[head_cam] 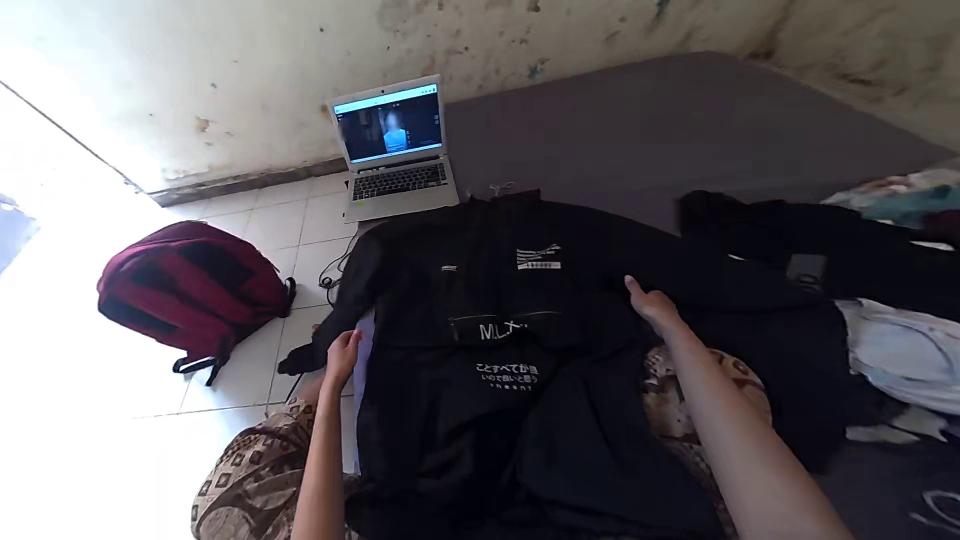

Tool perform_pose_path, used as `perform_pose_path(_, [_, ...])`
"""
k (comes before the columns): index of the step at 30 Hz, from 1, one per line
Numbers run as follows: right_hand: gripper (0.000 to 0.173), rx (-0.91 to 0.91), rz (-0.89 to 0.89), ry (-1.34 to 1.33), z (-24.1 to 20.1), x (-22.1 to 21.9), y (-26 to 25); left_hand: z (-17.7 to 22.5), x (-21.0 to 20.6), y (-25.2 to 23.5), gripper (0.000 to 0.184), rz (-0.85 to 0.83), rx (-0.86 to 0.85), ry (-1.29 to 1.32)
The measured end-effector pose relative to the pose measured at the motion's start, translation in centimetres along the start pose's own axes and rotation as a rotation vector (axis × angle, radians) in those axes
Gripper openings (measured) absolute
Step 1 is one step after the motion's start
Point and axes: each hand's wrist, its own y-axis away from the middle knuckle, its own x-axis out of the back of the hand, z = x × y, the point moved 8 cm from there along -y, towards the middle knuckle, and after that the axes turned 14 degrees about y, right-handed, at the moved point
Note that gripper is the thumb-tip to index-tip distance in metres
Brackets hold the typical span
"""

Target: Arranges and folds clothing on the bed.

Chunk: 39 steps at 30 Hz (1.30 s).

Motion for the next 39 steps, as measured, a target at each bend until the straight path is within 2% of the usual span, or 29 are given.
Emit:
perform_pose_path(4, [0.079, -0.012, 0.054, -0.267, 0.0, 0.8, 0.1, 0.2, -2.9, -4.2, 0.058, 0.013, 0.15, 0.124])
perform_pose_path(8, [0.082, -0.128, -0.012, -0.611, 1.0, -0.4, -1.0, 1.4, -4.9, -7.9, 0.066, 0.029, 0.132, 0.324])
perform_pose_path(10, [0.085, -0.137, -0.094, -0.617, 0.9, -1.1, -1.8, 2.2, -6.1, -8.6, 0.062, -0.013, 0.158, 0.462])
perform_pose_path(12, [0.085, -0.074, -0.159, -0.491, 0.0, -1.6, -2.3, 2.2, -6.9, -9.5, 0.059, -0.029, 0.187, 0.557])
perform_pose_path(14, [0.079, 0.019, -0.123, -0.428, -1.3, -1.2, -2.3, 2.7, -6.5, -10.1, 0.054, 0.049, 0.171, 0.635])
perform_pose_path(16, [0.068, 0.097, 0.012, -0.624, -2.3, 0.8, -1.6, 5.1, -4.3, -9.5, 0.05, 0.278, 0.011, 0.668])
perform_pose_path(18, [0.058, 0.177, 0.112, -0.982, -2.4, 2.8, -1.3, 8.6, -1.6, -7.4, 0.054, 0.493, -0.246, 0.605])
perform_pose_path(20, [0.056, 0.104, 0.103, -1.148, -1.4, 2.7, -1.5, 10.2, 0.4, -5.9, 0.062, 0.622, -0.407, 0.463])
perform_pose_path(21, [0.055, -0.004, 0.072, -1.117, -0.6, 1.8, -1.6, 9.6, 0.8, -6.0, 0.067, 0.62, -0.363, 0.382])
perform_pose_path(22, [0.057, -0.093, 0.008, -1.036, -0.3, 0.8, -1.8, 8.6, 0.8, -6.5, 0.073, 0.562, -0.235, 0.304])
perform_pose_path(24, [0.065, -0.165, -0.085, -0.861, -0.4, -0.1, -1.5, 6.2, -0.3, -7.4, 0.073, 0.341, 0.016, 0.197])
perform_pose_path(27, [0.072, -0.146, -0.117, -0.777, -0.3, 0.1, -1.3, 3.3, -2.6, -7.9, 0.064, -0.003, 0.111, 0.288])
perform_pose_path(29, [0.071, -0.094, -0.176, -0.722, -0.1, 0.0, -1.6, 1.2, -2.9, -8.5, 0.055, -0.097, 0.141, 0.383])
perform_pose_path(32, [0.066, 0.052, -0.195, -0.483, -0.5, -0.5, -2.1, 0.1, -2.6, -8.7, 0.046, -0.035, 0.189, 0.446])
perform_pose_path(34, [0.061, 0.187, -0.206, -0.352, -1.6, -1.3, -2.0, 0.8, -2.9, -8.6, 0.043, 0.01, 0.175, 0.434])
perform_pose_path(35, [0.064, 0.219, -0.214, -0.326, -2.0, -1.6, -1.7, 1.4, -3.2, -8.5, 0.043, 0.014, 0.153, 0.424])
perform_pose_path(37, [0.073, 0.165, -0.15, -0.342, -2.1, -1.3, -1.2, 2.2, -3.6, -8.6, 0.039, 0.03, 0.1, 0.401])
perform_pose_path(39, [0.072, 0.086, 0.056, -0.333, -1.2, 0.2, -1.5, 2.1, -3.5, -9.1, 0.038, 0.085, 0.074, 0.387])
